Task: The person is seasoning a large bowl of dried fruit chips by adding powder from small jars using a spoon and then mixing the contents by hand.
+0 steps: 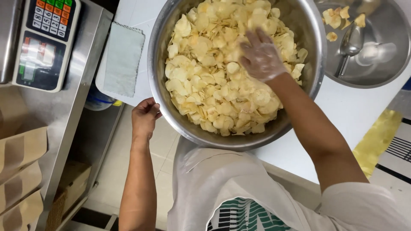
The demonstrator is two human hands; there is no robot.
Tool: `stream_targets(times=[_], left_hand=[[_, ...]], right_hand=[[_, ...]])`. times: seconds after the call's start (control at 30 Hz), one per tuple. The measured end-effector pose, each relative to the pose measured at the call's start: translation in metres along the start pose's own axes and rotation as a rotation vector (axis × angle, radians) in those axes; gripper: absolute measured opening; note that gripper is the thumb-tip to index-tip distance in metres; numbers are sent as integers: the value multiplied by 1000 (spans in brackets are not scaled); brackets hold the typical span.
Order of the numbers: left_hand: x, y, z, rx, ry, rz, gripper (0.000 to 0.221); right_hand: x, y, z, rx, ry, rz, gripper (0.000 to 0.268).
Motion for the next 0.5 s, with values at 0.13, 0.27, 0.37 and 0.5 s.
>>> stream_targets(times=[0.13, 0.27, 0.37, 0.5], left_hand=[[1, -2, 5, 20, 50, -64, 23], [5, -10, 0, 24, 2, -155, 10], [25, -20, -8, -30, -46, -347, 19], [42, -27, -2, 111, -150, -272, 37]], right_hand=[[-69, -17, -39, 461, 296, 75, 19], [-134, -85, -155, 1252, 246, -278, 13], [-126, -95, -231, 1411, 174, 12, 32], [-116, -66, -237, 1712, 11, 50, 52]])
Point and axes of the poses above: each hand's wrist, its own z-axis towards the middle knuckle, its own x-axis out of the palm, y = z × x, the point moved 8 cm from there along z, towards the middle knuckle, and after that the axes turned 2 degrees about -x, right-handed, at the moved point
